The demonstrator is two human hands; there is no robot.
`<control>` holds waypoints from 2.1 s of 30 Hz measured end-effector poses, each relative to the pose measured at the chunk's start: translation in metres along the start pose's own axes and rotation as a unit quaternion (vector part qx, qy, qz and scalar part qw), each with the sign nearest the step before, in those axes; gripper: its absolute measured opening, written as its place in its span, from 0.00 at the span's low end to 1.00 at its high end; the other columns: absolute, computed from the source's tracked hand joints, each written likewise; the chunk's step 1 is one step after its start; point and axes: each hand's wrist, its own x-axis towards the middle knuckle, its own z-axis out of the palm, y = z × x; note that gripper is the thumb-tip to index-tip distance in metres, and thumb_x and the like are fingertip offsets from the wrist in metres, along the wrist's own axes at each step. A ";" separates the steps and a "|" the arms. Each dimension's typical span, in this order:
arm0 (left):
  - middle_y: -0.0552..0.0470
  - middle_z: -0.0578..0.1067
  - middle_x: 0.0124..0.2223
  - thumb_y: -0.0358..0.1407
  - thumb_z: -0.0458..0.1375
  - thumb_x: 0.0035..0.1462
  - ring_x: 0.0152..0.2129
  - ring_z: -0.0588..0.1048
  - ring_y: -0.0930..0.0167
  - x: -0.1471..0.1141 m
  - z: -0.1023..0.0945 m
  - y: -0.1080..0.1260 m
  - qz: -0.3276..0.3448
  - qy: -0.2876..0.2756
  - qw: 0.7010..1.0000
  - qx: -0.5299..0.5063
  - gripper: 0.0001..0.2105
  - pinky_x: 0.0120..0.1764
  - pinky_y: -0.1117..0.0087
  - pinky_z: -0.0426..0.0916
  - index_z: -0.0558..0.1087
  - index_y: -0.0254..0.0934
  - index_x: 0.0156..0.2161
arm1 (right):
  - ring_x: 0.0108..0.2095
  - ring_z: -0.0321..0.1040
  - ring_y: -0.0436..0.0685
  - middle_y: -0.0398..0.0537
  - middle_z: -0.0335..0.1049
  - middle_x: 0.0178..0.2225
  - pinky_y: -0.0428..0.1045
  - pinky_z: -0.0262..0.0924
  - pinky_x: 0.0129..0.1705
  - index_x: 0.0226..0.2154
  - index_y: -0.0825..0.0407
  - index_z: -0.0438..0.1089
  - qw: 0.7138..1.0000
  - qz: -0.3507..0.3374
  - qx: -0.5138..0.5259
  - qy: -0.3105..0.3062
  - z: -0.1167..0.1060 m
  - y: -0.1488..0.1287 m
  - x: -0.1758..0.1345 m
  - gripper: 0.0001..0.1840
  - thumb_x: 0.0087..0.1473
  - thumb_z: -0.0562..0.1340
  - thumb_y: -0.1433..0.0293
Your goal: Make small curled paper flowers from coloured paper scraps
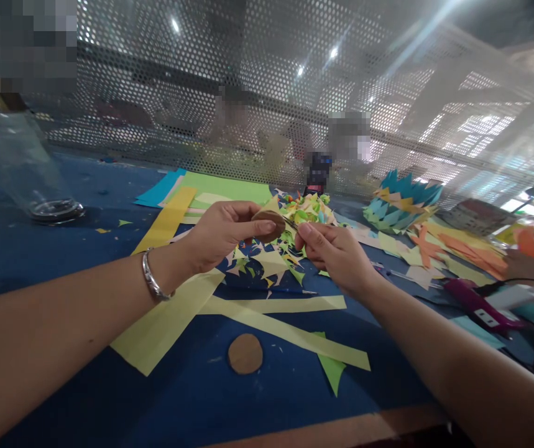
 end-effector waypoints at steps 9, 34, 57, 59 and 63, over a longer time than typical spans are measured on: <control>0.51 0.79 0.34 0.40 0.70 0.50 0.30 0.73 0.73 -0.003 0.007 -0.003 -0.021 -0.039 0.999 -0.003 0.11 0.36 0.70 0.65 0.82 0.36 0.38 | 0.17 0.39 0.45 0.34 0.44 0.17 0.47 0.36 0.19 0.26 0.52 0.67 0.999 -0.019 -0.024 -0.011 -0.001 -0.002 -0.001 0.27 0.63 0.56 0.48; 0.54 0.79 0.31 0.36 0.69 0.51 0.29 0.72 0.76 -0.007 0.011 0.002 -0.039 -0.078 0.996 -0.010 0.05 0.37 0.74 0.65 0.82 0.37 0.34 | 0.18 0.44 0.45 0.35 0.49 0.17 0.46 0.41 0.20 0.25 0.52 0.65 0.992 -0.055 -0.108 -0.021 -0.005 -0.002 -0.002 0.27 0.64 0.56 0.49; 0.53 0.77 0.29 0.35 0.66 0.50 0.29 0.72 0.74 -0.009 0.013 0.012 -0.046 -0.093 0.994 0.032 0.04 0.38 0.70 0.66 0.80 0.35 0.28 | 0.21 0.49 0.48 0.39 0.52 0.19 0.48 0.43 0.25 0.23 0.51 0.62 0.974 -0.081 -0.212 -0.021 -0.006 -0.011 -0.003 0.28 0.65 0.53 0.49; 0.53 0.77 0.30 0.34 0.66 0.51 0.29 0.72 0.74 -0.009 0.013 0.012 -0.046 -0.093 0.994 0.033 0.04 0.39 0.70 0.67 0.80 0.35 0.28 | 0.21 0.49 0.48 0.39 0.52 0.19 0.48 0.43 0.25 0.23 0.51 0.62 0.974 -0.081 -0.211 -0.023 -0.007 -0.010 -0.004 0.28 0.66 0.53 0.49; 0.54 0.77 0.30 0.34 0.66 0.50 0.30 0.72 0.74 -0.009 0.013 0.012 -0.049 -0.094 0.994 0.040 0.04 0.39 0.71 0.67 0.80 0.36 0.29 | 0.22 0.49 0.47 0.38 0.52 0.20 0.48 0.44 0.25 0.23 0.52 0.61 0.972 -0.087 -0.218 -0.027 -0.007 -0.010 -0.004 0.28 0.66 0.53 0.50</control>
